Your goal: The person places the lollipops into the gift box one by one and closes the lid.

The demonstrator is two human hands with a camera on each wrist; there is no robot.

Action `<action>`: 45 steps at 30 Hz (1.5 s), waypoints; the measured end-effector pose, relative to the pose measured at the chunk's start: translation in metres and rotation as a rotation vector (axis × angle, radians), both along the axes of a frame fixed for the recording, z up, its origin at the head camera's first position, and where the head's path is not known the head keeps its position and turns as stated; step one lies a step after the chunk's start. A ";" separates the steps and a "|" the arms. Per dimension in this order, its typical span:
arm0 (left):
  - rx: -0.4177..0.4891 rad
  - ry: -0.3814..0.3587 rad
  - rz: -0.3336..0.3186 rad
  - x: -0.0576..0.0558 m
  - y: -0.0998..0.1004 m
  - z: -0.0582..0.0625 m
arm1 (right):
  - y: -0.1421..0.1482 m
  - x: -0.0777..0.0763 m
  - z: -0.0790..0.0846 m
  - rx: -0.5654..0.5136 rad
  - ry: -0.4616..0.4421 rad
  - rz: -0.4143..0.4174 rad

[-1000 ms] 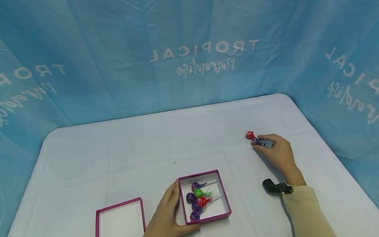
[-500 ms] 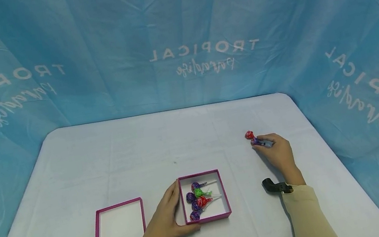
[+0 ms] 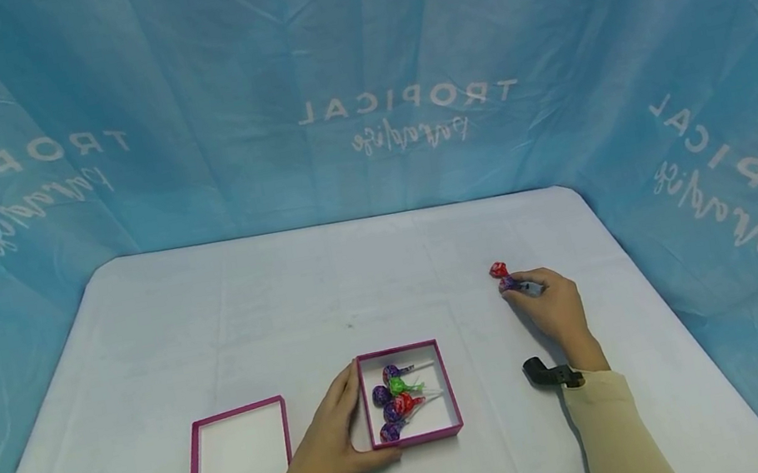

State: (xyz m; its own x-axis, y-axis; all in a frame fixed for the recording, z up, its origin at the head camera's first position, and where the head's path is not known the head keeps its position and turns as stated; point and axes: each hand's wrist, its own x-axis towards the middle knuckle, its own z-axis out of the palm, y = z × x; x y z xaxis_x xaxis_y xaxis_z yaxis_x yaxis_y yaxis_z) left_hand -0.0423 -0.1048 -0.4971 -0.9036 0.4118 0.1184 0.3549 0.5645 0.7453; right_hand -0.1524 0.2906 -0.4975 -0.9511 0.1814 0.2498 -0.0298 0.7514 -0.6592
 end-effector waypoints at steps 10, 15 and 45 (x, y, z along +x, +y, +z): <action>-0.007 0.017 -0.002 -0.001 0.000 0.000 | -0.021 0.001 0.003 -0.015 0.102 0.075; -0.001 0.016 -0.004 -0.001 -0.001 0.000 | -0.040 0.005 0.010 -0.074 0.171 0.134; 0.008 0.048 -0.004 0.000 0.000 -0.001 | -0.133 0.049 0.045 -0.196 0.269 0.535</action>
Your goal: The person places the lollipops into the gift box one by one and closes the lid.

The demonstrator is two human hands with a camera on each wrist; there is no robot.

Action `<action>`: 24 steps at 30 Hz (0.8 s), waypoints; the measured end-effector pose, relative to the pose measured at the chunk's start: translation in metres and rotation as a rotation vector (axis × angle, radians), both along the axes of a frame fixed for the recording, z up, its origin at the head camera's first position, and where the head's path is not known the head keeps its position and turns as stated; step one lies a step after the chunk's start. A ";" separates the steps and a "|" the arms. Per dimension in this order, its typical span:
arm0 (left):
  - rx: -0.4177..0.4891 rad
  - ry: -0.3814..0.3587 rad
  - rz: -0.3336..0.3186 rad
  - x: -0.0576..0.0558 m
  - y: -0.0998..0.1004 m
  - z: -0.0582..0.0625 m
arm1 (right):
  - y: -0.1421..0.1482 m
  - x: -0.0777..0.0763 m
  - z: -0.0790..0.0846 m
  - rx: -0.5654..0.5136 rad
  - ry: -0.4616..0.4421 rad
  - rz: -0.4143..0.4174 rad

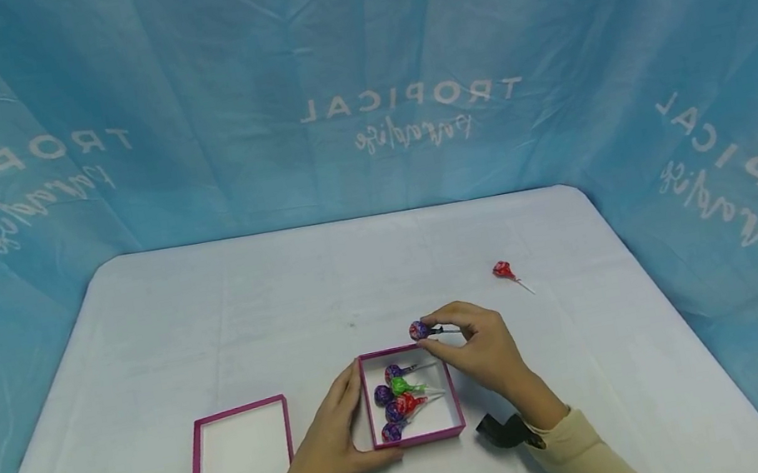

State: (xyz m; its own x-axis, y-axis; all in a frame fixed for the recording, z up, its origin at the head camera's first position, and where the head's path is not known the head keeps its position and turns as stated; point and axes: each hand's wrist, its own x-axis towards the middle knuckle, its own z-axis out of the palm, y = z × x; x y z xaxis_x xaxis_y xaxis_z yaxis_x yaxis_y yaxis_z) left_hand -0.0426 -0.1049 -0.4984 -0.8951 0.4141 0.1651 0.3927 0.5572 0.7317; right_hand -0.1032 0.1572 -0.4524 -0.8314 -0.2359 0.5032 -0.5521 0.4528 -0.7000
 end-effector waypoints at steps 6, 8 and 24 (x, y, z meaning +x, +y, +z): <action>-0.002 -0.001 -0.005 -0.001 0.000 0.000 | -0.010 0.007 -0.001 0.112 0.098 0.016; -0.006 -0.017 -0.005 0.000 -0.001 0.001 | -0.012 0.008 -0.002 0.161 0.125 -0.006; -0.010 -0.031 -0.015 0.000 -0.002 0.002 | -0.025 0.021 -0.003 0.289 0.176 0.116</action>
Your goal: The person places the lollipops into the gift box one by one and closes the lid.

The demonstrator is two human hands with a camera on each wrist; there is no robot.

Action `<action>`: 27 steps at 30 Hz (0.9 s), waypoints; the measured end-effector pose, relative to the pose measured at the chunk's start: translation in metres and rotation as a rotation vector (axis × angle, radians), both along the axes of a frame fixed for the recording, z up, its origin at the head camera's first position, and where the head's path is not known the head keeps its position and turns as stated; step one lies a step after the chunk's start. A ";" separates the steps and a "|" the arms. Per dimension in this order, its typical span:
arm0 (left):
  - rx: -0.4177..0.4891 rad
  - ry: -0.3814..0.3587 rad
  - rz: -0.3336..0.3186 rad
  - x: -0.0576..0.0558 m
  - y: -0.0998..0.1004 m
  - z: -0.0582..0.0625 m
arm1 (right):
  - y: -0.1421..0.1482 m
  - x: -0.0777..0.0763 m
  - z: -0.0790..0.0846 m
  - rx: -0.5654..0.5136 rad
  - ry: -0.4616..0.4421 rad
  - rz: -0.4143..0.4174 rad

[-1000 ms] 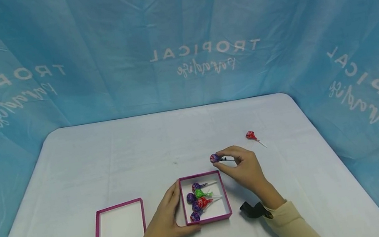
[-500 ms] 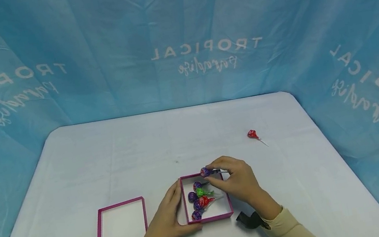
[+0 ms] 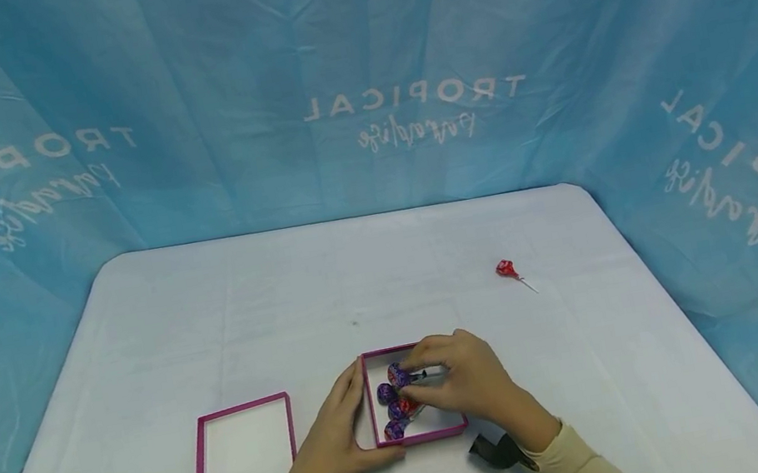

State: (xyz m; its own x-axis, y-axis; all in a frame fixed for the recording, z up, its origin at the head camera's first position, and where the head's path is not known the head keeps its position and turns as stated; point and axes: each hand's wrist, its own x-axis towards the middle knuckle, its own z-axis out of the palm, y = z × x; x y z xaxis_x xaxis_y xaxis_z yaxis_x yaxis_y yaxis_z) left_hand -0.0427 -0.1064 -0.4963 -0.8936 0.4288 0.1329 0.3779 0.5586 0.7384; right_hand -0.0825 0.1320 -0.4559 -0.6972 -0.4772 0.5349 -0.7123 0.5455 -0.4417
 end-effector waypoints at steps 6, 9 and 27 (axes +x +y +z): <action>0.000 0.010 -0.003 0.000 0.000 0.000 | -0.002 0.000 -0.001 0.078 0.020 0.022; 0.003 0.020 -0.003 0.000 0.000 -0.001 | -0.003 0.000 -0.002 0.092 0.019 0.029; 0.014 0.017 0.005 0.000 0.000 0.000 | -0.008 0.001 -0.006 0.183 0.016 0.057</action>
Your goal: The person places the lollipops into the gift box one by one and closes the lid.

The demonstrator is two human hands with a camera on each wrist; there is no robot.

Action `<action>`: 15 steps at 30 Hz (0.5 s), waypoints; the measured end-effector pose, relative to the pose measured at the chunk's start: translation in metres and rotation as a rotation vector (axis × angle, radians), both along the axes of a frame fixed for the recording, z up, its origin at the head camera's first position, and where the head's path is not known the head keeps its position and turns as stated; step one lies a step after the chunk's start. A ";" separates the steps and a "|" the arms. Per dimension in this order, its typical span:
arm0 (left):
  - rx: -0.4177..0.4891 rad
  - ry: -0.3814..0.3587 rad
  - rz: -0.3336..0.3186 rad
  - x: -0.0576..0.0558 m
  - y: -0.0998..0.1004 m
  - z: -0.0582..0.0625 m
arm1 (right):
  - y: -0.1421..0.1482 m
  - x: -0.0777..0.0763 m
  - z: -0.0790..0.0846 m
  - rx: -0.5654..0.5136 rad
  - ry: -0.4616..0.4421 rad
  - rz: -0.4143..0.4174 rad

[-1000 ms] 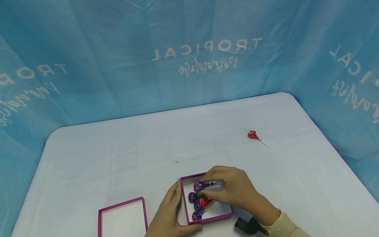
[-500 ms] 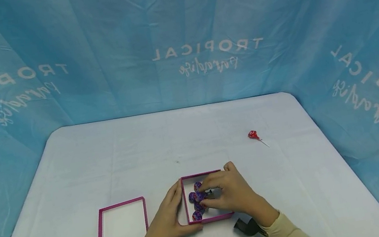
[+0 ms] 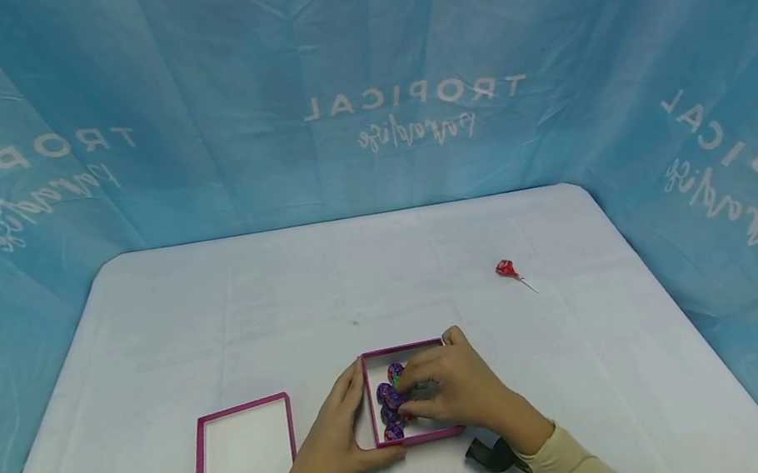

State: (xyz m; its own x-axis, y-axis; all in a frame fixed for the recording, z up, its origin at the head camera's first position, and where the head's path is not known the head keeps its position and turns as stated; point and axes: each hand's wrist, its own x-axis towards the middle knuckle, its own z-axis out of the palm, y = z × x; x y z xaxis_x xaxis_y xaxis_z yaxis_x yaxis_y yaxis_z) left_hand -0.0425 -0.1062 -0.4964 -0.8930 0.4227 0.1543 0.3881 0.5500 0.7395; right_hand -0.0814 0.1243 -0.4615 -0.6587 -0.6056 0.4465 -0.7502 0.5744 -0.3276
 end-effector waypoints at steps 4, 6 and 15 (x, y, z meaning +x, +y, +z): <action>0.006 0.006 0.003 0.000 0.000 0.000 | -0.001 0.001 0.001 0.035 0.004 -0.006; 0.004 0.006 0.003 0.000 0.001 0.000 | -0.001 0.001 0.001 0.054 0.002 -0.013; -0.013 -0.015 0.004 0.000 0.001 0.001 | -0.001 0.001 0.001 0.097 -0.025 -0.032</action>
